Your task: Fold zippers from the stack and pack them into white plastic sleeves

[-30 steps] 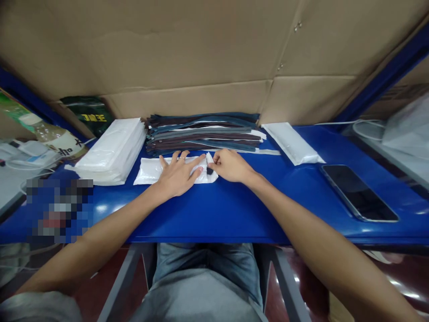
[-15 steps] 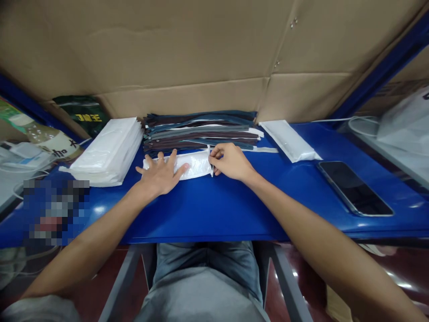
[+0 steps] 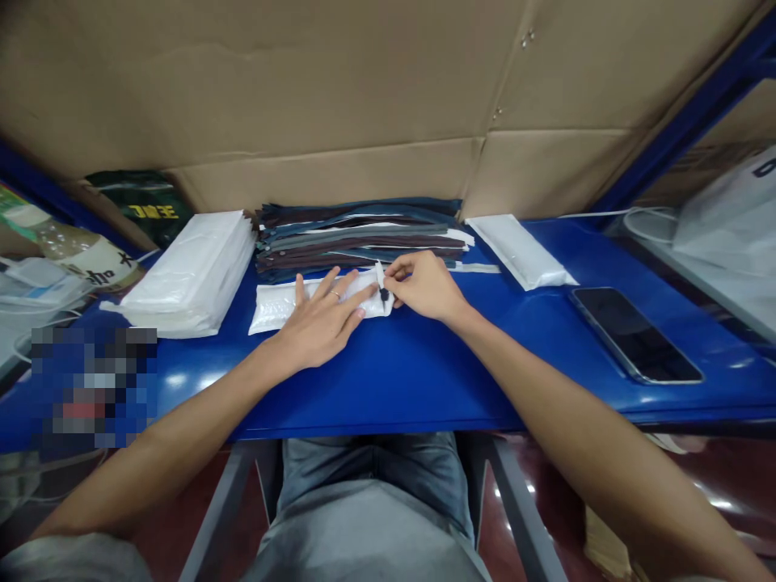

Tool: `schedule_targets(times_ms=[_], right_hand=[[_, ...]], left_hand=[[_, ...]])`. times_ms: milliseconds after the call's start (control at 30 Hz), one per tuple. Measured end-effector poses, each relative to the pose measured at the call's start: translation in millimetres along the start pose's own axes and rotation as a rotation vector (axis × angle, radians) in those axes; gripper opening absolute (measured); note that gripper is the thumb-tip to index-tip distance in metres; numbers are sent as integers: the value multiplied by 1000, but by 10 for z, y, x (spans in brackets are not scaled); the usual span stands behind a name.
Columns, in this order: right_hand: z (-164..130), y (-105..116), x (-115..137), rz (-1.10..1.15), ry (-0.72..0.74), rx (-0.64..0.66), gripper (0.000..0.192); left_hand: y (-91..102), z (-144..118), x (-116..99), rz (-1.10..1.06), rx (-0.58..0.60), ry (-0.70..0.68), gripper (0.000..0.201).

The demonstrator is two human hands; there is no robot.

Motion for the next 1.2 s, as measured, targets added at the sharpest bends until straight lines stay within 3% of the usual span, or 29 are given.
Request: schedule_targets(times_ms=[100, 233, 333, 433, 500, 633, 700, 800, 867, 933, 1067, 1200], right_hand=[[-10, -97, 5, 45, 77, 99, 16], [-45, -182, 73, -75, 289, 181, 24], [-71, -179, 108, -197, 387, 191, 21], [-83, -175, 110, -241, 406, 261, 24], [-84, -181, 101, -257, 401, 304, 25], [-77, -207, 88, -274, 393, 318, 30], [-64, -210, 91, -254, 396, 302, 30], [-38, -187, 98, -197, 425, 327, 22], [-17, -147, 85, -169, 440, 360, 34], [3, -101, 53, -159, 443, 390, 52], [22, -51, -9, -190, 452, 394, 65], [-15, -68, 67, -160, 496, 348, 44]], left_hand=[[-54, 13, -20, -63, 80, -8, 58], [38, 8, 107, -169, 42, 7, 56], [113, -40, 316, -77, 27, 249, 69], [14, -105, 429, 45, 201, 407, 90], [-80, -122, 423, 63, 278, 391, 98], [-151, -112, 380, 57, 276, 345, 107], [-115, -74, 322, 69, 224, 272, 105], [20, 22, 110, 144, 30, -1, 80], [89, 67, -51, 233, -99, -173, 54], [103, 101, -170, 328, -182, -269, 41], [37, 169, -245, 390, -252, -316, 47], [160, 262, -154, 260, -329, -210, 38]])
Point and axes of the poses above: each hand's wrist, its own z-axis towards the middle knuckle, its own y-axis out of the back of the hand, x = y × z, the point moved 5 cm from there along z, towards the middle knuckle, and after that the axes turned 14 degrees about z, right-handed, at the moved point
